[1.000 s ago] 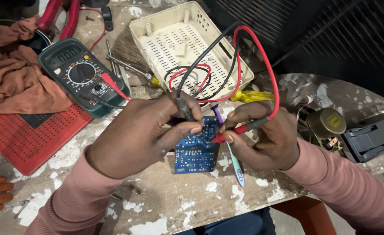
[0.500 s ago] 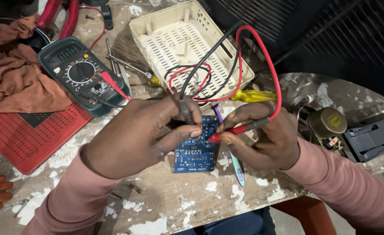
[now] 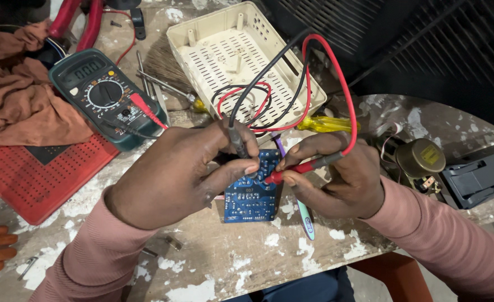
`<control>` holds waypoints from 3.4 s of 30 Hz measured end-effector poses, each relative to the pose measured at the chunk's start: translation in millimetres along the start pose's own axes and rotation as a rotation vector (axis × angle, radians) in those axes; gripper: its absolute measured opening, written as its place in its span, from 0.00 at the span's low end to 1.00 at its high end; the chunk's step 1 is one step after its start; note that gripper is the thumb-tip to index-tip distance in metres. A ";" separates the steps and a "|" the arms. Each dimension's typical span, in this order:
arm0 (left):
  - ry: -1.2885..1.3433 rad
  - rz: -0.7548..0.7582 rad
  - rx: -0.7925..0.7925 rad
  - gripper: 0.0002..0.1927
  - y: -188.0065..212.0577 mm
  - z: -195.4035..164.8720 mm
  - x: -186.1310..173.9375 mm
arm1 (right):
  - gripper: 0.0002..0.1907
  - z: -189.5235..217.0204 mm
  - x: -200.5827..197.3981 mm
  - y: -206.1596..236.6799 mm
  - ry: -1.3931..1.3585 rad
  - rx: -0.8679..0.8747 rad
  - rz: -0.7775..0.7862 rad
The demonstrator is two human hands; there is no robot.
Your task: The person holds a blue circuit board on a workbench and touches multimeter probe tips to points on the board, repositioning the probes across different components. They then flip the board over, continue probing a second board, and place it into a white plastic basket.
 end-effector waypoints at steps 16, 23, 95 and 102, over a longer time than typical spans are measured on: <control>0.009 -0.020 0.058 0.11 -5.6 3.0 -2.9 | 0.14 -5.1 0.0 -5.0 0.012 0.002 -0.006; 0.008 -0.004 0.006 0.11 -5.8 4.8 -1.2 | 0.16 -5.2 -2.0 -4.9 0.003 0.005 0.003; -0.012 -0.019 0.083 0.11 -50.7 46.4 -50.3 | 0.16 -58.6 16.8 -60.4 -0.016 0.006 0.004; -0.039 -0.041 0.012 0.12 -59.6 55.3 -65.6 | 0.15 -67.3 17.9 -72.9 -0.057 -0.005 0.024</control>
Point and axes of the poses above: each hand's wrist, its own y-axis away from the middle knuckle, its own x-axis out of the palm, z = x × y, the point moved 3 cm from there along -y, towards the middle knuckle, and after that the axes turned 2 degrees about x, right-handed, at the moved point
